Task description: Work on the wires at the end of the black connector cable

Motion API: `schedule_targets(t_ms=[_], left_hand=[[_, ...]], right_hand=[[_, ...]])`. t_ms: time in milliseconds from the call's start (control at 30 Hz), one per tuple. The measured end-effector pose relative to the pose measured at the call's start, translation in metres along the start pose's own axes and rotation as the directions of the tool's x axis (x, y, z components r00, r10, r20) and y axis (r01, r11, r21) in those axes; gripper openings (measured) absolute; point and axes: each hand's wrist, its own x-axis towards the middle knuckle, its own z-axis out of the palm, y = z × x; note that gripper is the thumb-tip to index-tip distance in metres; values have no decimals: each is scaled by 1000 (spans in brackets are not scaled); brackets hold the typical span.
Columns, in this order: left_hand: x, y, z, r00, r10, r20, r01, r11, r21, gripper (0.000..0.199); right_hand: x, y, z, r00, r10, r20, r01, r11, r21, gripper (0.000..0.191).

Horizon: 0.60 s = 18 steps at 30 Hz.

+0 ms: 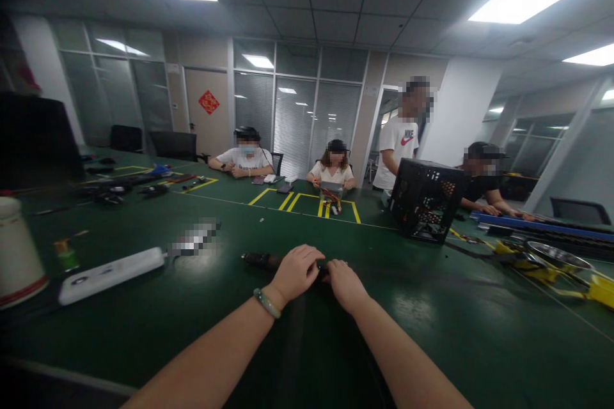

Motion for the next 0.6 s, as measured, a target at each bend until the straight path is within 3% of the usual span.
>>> schedule_targets(t_ms=[200,300,433,533,600], left_hand=[[-2,-7,1,998,16,-60,-15,1000,6,29],[-4,-10,-1,999,31,-27,-30,999,27,29],[-6,-13,-4,1000,17,2,-17,1000,26,26],[-6,-14,-4,1000,18,22,-18,1000,-3,25],[-6,-15,-2,999,24,32,-23,999,-29,25]], right_hand=[[-3,3,-7,998,16,64,-16,1000,-5,13],[-14,23,-16,988,103,113,-103,995,-1,17],[-55,89,-31,947,289,138,-301,951,73,23],[-110,149,-52,884,454,115,-464,882,85,25],[-154,176,-72,811,578,93,-585,802,122,26]])
